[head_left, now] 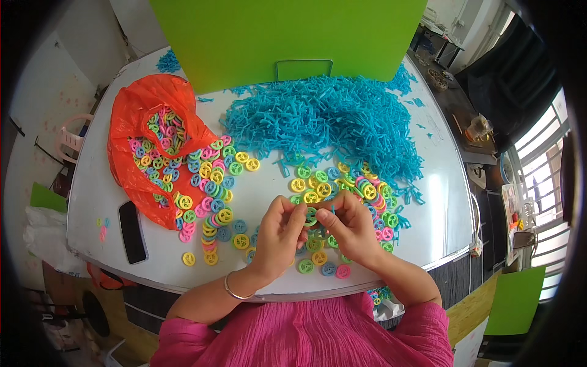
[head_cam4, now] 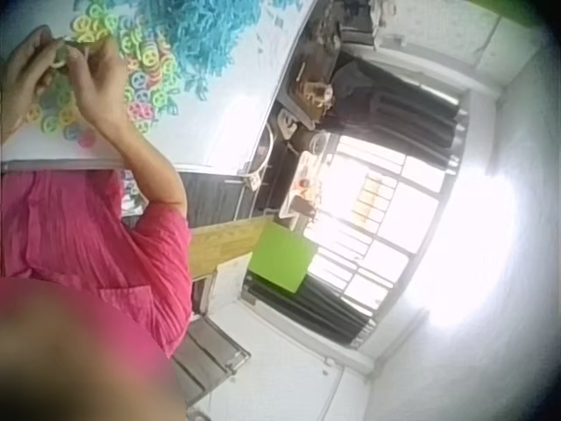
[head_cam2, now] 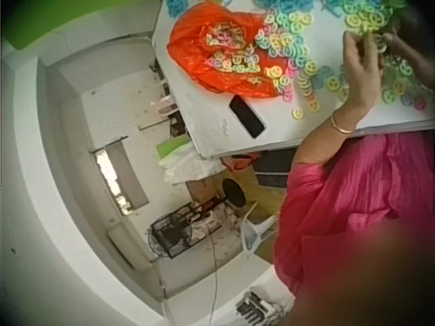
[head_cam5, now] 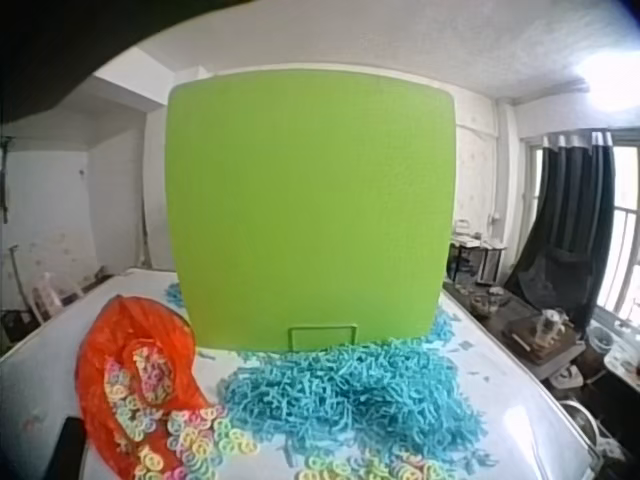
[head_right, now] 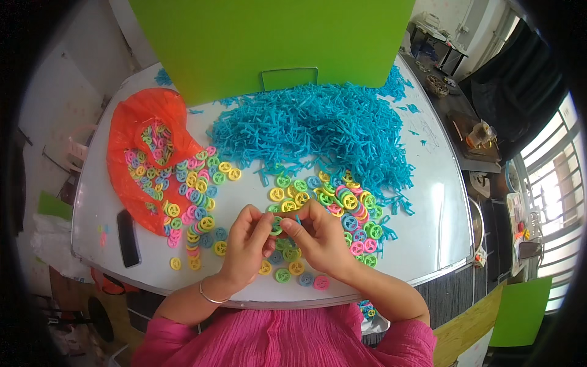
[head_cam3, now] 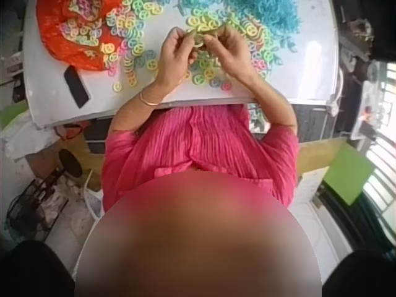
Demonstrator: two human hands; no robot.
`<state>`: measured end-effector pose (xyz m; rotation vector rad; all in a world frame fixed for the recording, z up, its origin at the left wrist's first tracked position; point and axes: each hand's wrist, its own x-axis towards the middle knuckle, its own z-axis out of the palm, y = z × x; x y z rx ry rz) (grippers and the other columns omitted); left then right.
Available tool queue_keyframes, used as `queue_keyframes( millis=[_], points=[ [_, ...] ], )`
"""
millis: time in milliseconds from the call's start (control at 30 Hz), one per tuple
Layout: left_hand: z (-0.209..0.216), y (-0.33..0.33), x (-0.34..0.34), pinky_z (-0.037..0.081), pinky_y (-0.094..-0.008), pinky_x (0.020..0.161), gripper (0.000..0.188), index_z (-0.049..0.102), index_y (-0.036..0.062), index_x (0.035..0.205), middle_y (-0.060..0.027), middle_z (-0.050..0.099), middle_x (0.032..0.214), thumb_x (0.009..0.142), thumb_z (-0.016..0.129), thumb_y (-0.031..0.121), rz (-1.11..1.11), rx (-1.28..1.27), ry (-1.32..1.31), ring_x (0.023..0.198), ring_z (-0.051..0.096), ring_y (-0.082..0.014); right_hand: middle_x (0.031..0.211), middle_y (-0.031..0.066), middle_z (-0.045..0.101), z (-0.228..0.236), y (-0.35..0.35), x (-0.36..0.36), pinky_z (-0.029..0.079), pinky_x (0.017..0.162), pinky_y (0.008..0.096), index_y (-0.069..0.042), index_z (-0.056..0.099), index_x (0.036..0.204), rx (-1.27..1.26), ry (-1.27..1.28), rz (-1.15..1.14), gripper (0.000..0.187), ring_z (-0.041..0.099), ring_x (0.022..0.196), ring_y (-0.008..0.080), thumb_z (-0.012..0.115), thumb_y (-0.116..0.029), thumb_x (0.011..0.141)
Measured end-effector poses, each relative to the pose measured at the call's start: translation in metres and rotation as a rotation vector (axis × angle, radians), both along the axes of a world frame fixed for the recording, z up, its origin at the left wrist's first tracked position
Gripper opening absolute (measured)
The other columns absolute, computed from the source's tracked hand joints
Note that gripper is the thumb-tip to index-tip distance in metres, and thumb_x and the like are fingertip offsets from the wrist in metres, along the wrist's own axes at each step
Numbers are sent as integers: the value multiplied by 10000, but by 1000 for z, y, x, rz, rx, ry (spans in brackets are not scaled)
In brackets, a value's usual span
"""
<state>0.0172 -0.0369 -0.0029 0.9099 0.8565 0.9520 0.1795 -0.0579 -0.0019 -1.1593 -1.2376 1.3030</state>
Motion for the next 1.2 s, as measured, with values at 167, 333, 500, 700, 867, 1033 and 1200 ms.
queue_keyframes(
  millis=[167,333,500,700,867,1033,1200],
  points=[
    [-5,-7,5,387,-185,462,193,417,66,859,8,524,679,977,540,154,153,249,109,547,487,-29,882,42,597,3,-4,-8,503,720,234,-16,486,929,-22,79,-37,124,584,807,79,593,-78,941],
    [-2,1,0,387,-189,460,198,430,74,863,2,544,681,981,539,188,63,161,148,539,487,-38,889,51,603,-3,-2,-1,520,700,247,-15,486,911,-75,-45,-35,122,619,822,102,594,-66,938],
    [12,15,-10,394,-205,457,202,482,81,891,-1,548,666,991,521,251,-101,-273,-88,542,507,-57,869,71,631,-6,4,0,526,654,265,-22,493,898,-36,150,-61,131,658,822,148,585,-100,949],
    [9,18,-14,424,-222,519,244,541,34,904,-8,555,655,988,527,262,-55,305,382,580,527,-68,837,84,636,-4,9,2,521,657,300,-35,502,885,-251,333,-64,151,650,739,184,554,-148,970],
    [8,17,-12,446,-237,571,142,535,4,892,-29,583,678,965,546,126,-79,635,467,633,554,-75,767,90,633,2,9,3,521,634,313,-39,504,874,-270,349,-69,182,647,686,199,557,-184,970],
    [0,20,-10,471,-289,594,94,562,2,918,-85,613,773,938,571,93,-35,837,539,686,603,-166,726,98,625,9,7,3,518,609,316,-48,501,884,-331,513,-49,182,645,670,213,542,-201,976],
    [1,25,-7,494,-331,601,118,604,14,992,-106,613,826,908,607,98,34,1049,642,718,627,-235,734,100,614,19,6,9,524,581,336,-52,484,926,-350,635,-27,159,654,725,203,533,-194,979]
  ],
)
